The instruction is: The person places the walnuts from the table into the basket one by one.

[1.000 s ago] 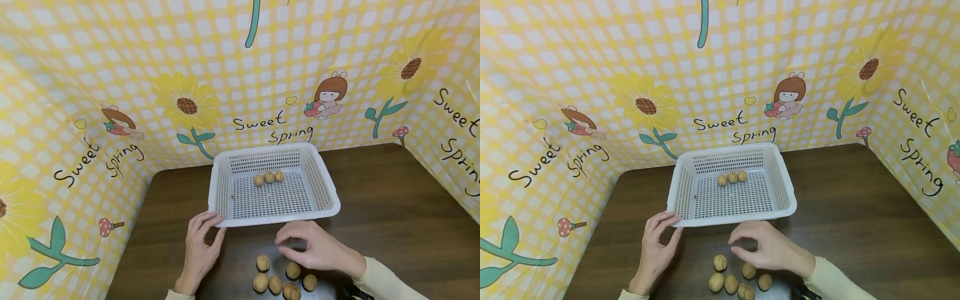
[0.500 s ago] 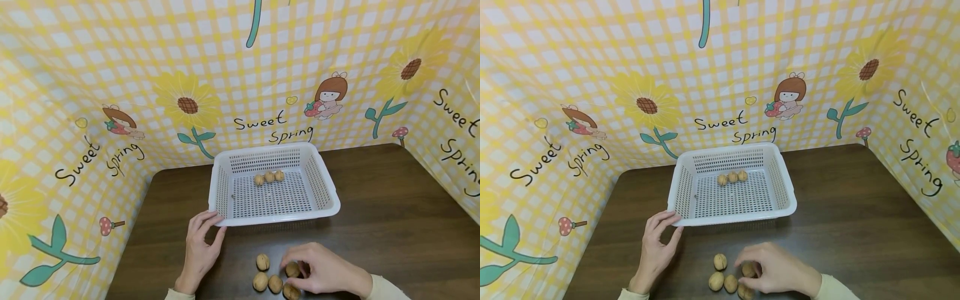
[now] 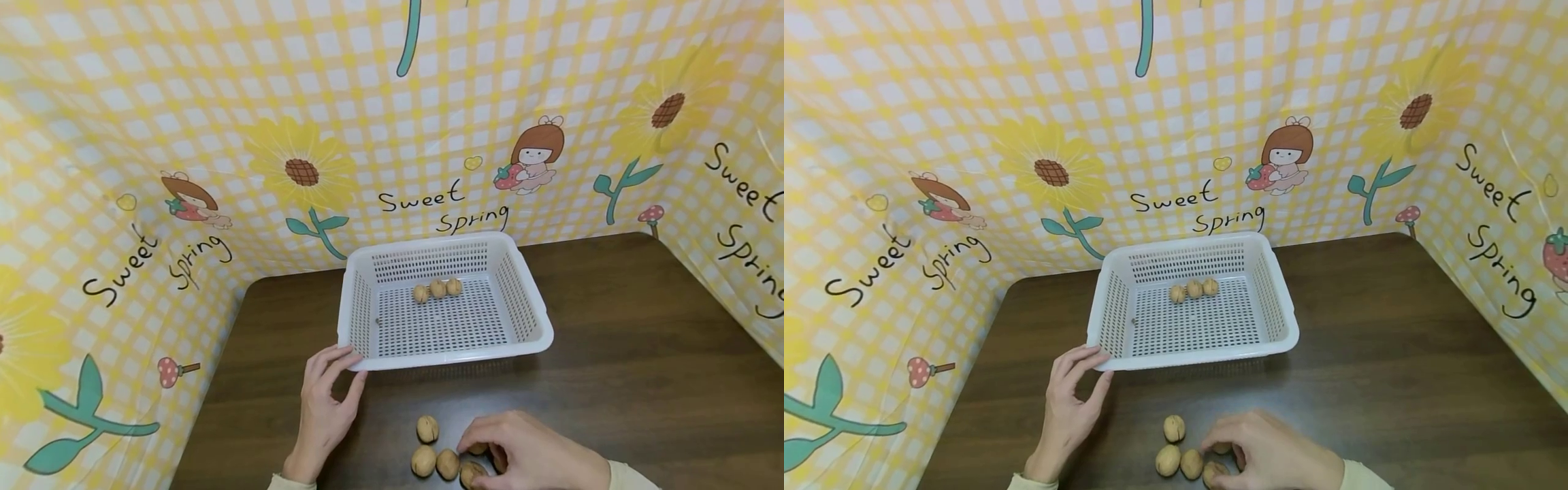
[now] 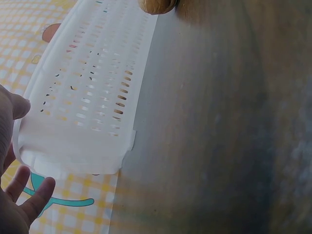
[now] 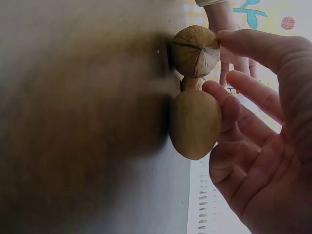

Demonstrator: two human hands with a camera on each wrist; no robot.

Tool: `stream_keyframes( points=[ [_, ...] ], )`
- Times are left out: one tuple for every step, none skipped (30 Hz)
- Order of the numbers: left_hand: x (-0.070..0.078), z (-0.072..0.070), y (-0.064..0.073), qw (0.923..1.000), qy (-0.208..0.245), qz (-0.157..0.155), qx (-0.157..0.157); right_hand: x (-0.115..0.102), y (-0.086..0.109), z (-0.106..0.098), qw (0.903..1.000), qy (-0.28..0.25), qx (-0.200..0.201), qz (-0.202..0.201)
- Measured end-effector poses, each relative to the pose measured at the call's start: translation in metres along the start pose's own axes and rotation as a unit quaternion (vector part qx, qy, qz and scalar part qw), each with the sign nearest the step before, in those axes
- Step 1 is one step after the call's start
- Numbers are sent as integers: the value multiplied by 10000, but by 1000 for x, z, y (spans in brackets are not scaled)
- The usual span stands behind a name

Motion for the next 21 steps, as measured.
stream_keyframes(
  points=[
    [0,0,0,10000,4,-2,3,1,0,0,10000,-18,-26,57],
    [0,0,1,10000,4,0,8,1,1,1,9999,-39,-56,126],
    [0,0,1,10000,4,8,15,2,1,2,9998,-20,-69,160],
    [0,0,1,10000,8,6,18,2,1,2,9998,-11,-86,198],
    [1,0,1,10000,4,18,26,2,1,3,9997,-18,-108,229],
    [1,-1,1,10000,6,25,31,2,1,3,9996,-25,-127,249],
    [1,-1,1,10000,9,35,38,2,1,4,9994,-54,-162,291],
    [1,-1,1,10000,15,41,44,1,0,4,9996,3,-158,240],
    [1,-1,1,10000,17,41,40,-1,0,4,9997,77,-147,160],
    [1,-1,0,10000,19,37,34,-1,0,4,9998,116,-147,114],
    [1,-1,0,10000,16,35,29,-2,-1,4,9998,152,-145,58],
    [1,0,0,10000,20,17,18,-3,-1,4,9997,196,-134,-3],
    [1,0,0,10000,18,6,9,-4,-1,5,9996,236,-121,-50],
    [1,0,0,10000,14,-7,-2,-4,-1,5,9995,296,-91,-109],
    [0,0,0,10000,9,-27,-16,-4,-1,5,9994,318,-92,-119],
    [0,0,0,10000,7,-55,-26,-3,-1,6,9993,336,-94,-130],
    [0,0,0,10000,5,-75,-34,-3,-1,6,9992,355,-106,-125],
    [0,0,0,10000,6,-90,-39,-2,0,7,9991,401,-119,-97],
    [0,0,0,9999,4,-98,-42,-1,0,7,9988,457,-143,-57],
    [0,1,0,9999,6,-108,-43,0,0,8,9985,516,-174,-42],
    [0,1,0,9999,6,-122,-46,1,1,8,9982,564,-211,-5]
  ],
)
Point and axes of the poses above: each hand's wrist, its own y-axis away from the middle knuckle, its own z-axis out of the palm, x = y × z, the point moved 6 cm from there along -y, towards the middle knuckle, and after that the axes turned 6 degrees about z, right-handed, at the moved point
